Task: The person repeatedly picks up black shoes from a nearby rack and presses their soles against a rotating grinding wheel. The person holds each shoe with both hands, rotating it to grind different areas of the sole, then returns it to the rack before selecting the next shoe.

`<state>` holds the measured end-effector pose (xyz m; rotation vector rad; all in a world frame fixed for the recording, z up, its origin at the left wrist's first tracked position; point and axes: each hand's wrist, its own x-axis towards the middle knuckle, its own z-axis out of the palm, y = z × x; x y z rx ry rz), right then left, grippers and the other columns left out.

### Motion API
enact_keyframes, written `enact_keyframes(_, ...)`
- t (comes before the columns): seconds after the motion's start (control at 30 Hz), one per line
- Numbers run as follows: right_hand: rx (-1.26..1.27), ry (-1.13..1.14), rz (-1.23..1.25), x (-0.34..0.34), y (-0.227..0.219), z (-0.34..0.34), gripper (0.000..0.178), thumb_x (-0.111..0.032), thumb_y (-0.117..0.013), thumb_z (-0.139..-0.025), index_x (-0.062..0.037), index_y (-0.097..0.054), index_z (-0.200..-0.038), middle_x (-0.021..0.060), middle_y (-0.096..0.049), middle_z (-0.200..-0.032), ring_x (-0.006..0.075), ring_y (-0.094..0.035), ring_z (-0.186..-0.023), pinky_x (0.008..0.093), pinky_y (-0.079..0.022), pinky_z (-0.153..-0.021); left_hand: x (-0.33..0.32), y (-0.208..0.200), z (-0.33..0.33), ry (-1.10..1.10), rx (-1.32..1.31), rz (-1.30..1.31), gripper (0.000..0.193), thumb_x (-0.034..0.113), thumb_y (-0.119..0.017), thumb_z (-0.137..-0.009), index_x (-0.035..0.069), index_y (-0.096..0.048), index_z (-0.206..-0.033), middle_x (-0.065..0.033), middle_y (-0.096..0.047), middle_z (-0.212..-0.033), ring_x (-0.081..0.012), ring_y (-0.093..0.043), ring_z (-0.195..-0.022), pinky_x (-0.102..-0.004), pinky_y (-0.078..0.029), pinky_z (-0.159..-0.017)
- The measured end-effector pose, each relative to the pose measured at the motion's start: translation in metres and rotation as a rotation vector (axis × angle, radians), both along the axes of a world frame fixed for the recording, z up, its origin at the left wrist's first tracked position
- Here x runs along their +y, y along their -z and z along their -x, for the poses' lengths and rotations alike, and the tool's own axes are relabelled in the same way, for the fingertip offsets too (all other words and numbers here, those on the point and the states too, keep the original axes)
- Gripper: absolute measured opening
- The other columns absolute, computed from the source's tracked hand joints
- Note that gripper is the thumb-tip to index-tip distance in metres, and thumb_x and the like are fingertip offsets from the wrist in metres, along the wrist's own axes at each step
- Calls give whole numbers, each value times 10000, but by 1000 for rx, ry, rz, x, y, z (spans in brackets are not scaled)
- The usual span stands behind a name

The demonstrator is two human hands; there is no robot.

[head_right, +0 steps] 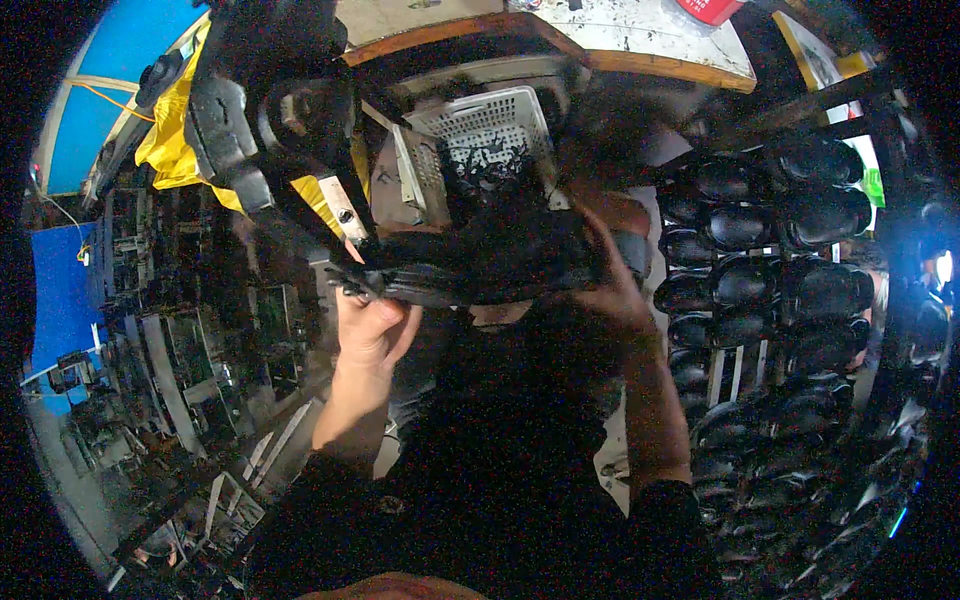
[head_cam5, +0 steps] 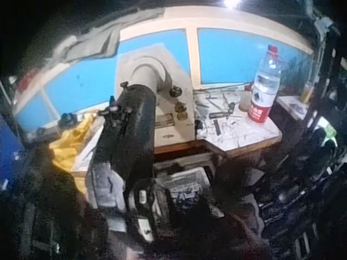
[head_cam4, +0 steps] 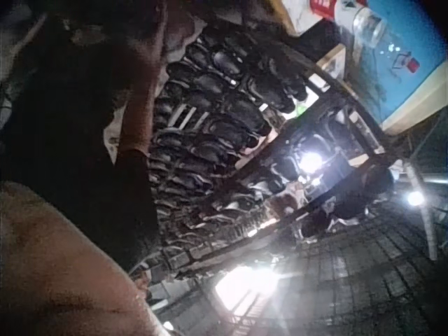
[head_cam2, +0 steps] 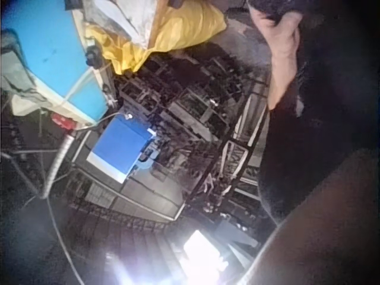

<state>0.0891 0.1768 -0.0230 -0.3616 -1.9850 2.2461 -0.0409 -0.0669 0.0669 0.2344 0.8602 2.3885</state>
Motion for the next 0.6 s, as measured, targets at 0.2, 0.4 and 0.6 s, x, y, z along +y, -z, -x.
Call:
enact_keyframes(0.2, 133, 99, -300, 52, -35, -11, 1137, -318, -907, -587, -12, -325, -1515, 151, -363, -1555, 284, -354, -1426, 417, -264, -1178, 4, 0, -5, 11, -36, -39, 753, 58, -847, -727, -5, -431, -1352, -210, -534, -1352, -328, -543, -1258, -469, -474, -1037)
enact_keyframes(0.4, 279, 167, -496, 79, -101, -8, 1005, -267, -851, -626, 24, -394, -1472, 197, -386, -1541, 308, -354, -1432, 435, -256, -1182, 0, 10, -6, -23, -29, 6, 523, 71, -789, -794, 75, -567, -1268, -108, -700, -1086, -298, -690, -993, -459, -559, -866)
enact_keyframes(0.6, 296, 193, -607, 71, -158, 9, 1038, -197, -817, -547, 81, -386, -1449, 235, -393, -1525, 328, -393, -1407, 440, -266, -1180, -10, 32, -9, -22, -89, -73, 522, 152, -732, -846, 80, -545, -1328, -152, -647, -1244, -359, -628, -1145, -517, -520, -962)
